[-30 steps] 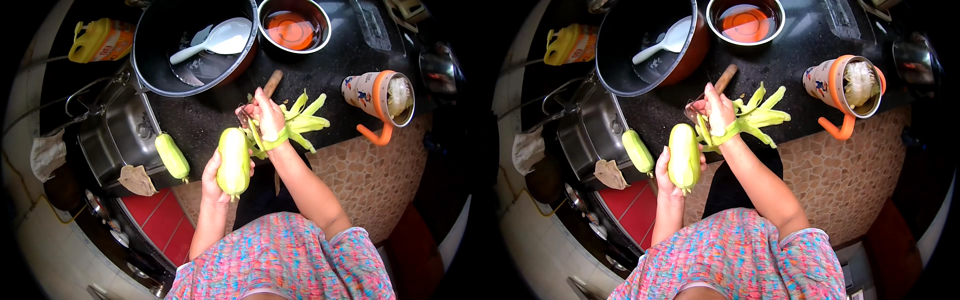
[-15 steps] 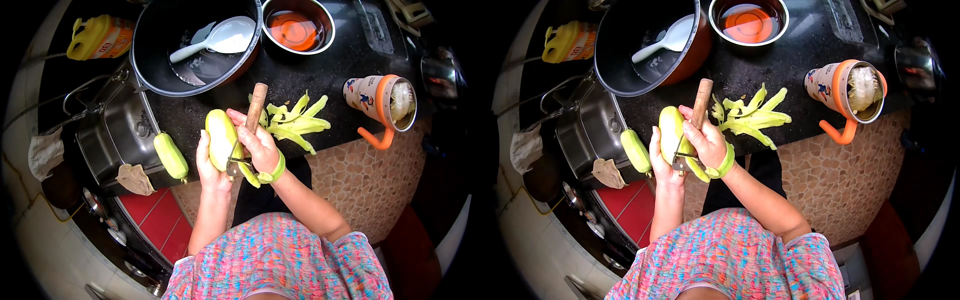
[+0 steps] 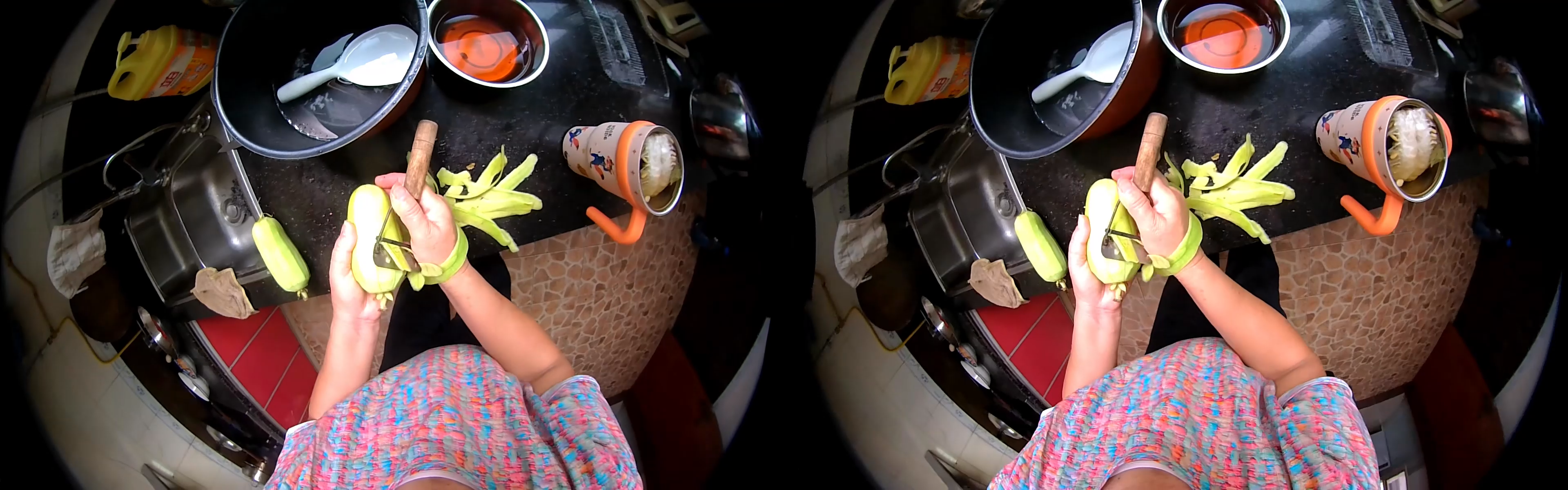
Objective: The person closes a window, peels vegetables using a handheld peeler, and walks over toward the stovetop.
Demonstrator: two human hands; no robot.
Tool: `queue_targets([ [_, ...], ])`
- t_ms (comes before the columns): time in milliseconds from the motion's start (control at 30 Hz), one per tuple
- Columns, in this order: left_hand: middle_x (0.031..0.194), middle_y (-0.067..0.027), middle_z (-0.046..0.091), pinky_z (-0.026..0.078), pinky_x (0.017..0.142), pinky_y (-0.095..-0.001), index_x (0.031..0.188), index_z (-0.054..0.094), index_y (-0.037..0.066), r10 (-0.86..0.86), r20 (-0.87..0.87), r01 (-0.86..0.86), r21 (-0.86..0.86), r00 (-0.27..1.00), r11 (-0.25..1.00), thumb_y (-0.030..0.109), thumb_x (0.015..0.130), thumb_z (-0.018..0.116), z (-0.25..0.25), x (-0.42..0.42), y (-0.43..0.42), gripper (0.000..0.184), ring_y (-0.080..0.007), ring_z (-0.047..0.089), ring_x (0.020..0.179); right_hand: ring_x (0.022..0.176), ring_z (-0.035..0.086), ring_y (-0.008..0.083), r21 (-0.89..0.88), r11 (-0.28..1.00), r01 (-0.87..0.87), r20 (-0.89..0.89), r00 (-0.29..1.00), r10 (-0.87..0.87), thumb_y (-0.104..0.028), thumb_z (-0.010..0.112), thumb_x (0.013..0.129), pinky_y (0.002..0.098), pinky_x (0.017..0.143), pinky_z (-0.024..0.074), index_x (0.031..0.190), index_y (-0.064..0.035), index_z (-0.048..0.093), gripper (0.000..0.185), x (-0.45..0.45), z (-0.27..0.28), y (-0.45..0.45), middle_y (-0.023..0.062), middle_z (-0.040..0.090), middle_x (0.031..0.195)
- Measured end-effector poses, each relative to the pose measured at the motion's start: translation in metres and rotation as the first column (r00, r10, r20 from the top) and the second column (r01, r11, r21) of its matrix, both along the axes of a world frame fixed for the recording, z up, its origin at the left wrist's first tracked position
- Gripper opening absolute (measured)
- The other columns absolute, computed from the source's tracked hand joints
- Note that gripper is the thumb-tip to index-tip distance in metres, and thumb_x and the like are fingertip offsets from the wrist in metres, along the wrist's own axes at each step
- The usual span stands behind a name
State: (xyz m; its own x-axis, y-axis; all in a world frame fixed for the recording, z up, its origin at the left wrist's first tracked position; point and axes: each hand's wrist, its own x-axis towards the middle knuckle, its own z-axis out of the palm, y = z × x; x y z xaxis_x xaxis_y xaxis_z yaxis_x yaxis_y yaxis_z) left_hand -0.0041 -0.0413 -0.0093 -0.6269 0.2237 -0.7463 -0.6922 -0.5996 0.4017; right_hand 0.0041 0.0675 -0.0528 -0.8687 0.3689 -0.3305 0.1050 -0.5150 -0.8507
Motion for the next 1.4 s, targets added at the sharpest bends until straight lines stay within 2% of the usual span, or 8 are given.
queue_targets([
  [100,0.107,-0.0137,0.062,0.055,0.077,-0.0383,0.124,0.049,0.001,-0.082,-0.045,0.077,-0.104,0.996,0.992,0.038,0.094,0.046,0.003,0.006,-0.001,0.048,-0.0235,0.065,0.090,0.074,0.062,0.0128,-0.123,0.992,0.005,0.069,0.998,0.004,-0.026,0.055,0.094,0.0248,0.068,0.0491,0.095,0.0012,0.060,0.028,-0.004,0.000,0.002,0.0079,0.066,0.083],
  [267,0.104,-0.0196,0.059,0.057,0.067,-0.0354,0.125,0.043,0.003,-0.231,-0.115,0.244,0.121,0.966,0.962,0.035,0.094,0.045,0.005,0.017,-0.014,0.044,-0.0275,0.064,0.084,0.055,0.060,0.0132,-0.314,0.947,0.073,0.315,0.949,0.032,-0.039,0.052,0.094,0.0250,0.052,0.0477,0.084,-0.0056,0.048,0.035,-0.024,-0.017,0.024,0.0086,0.062,0.064],
  [467,0.113,-0.0266,0.057,0.054,0.072,-0.0411,0.128,0.046,-0.001,-0.111,0.008,0.111,0.036,0.994,0.993,0.046,0.094,0.039,0.002,0.003,-0.017,0.058,-0.0303,0.063,0.086,0.077,0.065,0.0215,-0.456,0.875,0.161,0.209,0.975,-0.070,-0.038,0.047,0.096,0.0293,0.070,0.0516,0.088,-0.0049,0.050,0.034,-0.031,-0.009,0.035,0.0226,0.066,0.092],
  [533,0.110,-0.0242,0.060,0.055,0.073,-0.0401,0.125,0.048,-0.002,-0.087,-0.022,0.090,0.205,0.996,0.975,0.050,0.094,0.038,-0.001,0.000,-0.019,0.061,-0.0310,0.063,0.086,0.086,0.064,0.0206,-0.401,0.914,0.064,0.205,0.978,0.021,-0.038,0.044,0.097,0.0300,0.075,0.0506,0.092,-0.0037,0.052,0.036,-0.024,0.003,0.035,0.0221,0.065,0.100],
  [667,0.104,-0.0196,0.063,0.056,0.073,-0.0368,0.119,0.053,-0.002,0.058,0.023,-0.058,-0.011,0.998,0.998,0.055,0.092,0.043,0.000,-0.004,-0.008,0.064,-0.0292,0.065,0.086,0.096,0.059,0.0134,-0.276,0.953,-0.122,0.031,0.990,0.136,-0.036,0.044,0.098,0.0268,0.080,0.0461,0.116,0.0004,0.057,0.042,0.004,0.011,0.014,0.0100,0.062,0.114],
  [800,0.110,-0.0135,0.063,0.052,0.085,-0.0349,0.120,0.053,0.000,0.068,-0.002,-0.068,-0.069,0.998,0.995,0.043,0.095,0.045,0.010,-0.006,0.007,0.050,-0.0230,0.063,0.097,0.107,0.055,0.0167,-0.161,0.979,-0.128,-0.063,0.991,0.119,-0.024,0.048,0.097,0.0274,0.089,0.0448,0.127,0.0031,0.048,0.040,0.020,0.020,0.000,0.0115,0.053,0.125],
  [1100,0.111,-0.0113,0.062,0.052,0.085,-0.0343,0.122,0.051,0.001,-0.068,-0.081,0.062,-0.070,0.994,0.996,0.033,0.095,0.049,0.011,0.005,0.007,0.042,-0.0204,0.062,0.097,0.079,0.057,0.0103,-0.002,0.999,0.039,0.006,0.999,-0.039,-0.023,0.056,0.094,0.0241,0.071,0.0463,0.100,0.0001,0.061,0.025,0.016,0.007,0.002,0.0046,0.063,0.089],
  [1400,0.108,-0.0172,0.061,0.055,0.073,-0.0386,0.126,0.047,-0.001,-0.307,-0.088,0.312,0.048,0.948,0.949,0.041,0.090,0.052,0.004,0.016,-0.010,0.055,-0.0286,0.064,0.087,0.068,0.059,0.0106,-0.350,0.936,-0.031,0.186,0.977,0.102,-0.034,0.053,0.095,0.0228,0.064,0.0480,0.096,-0.0007,0.059,0.034,-0.008,0.000,0.032,0.0065,0.063,0.079],
])
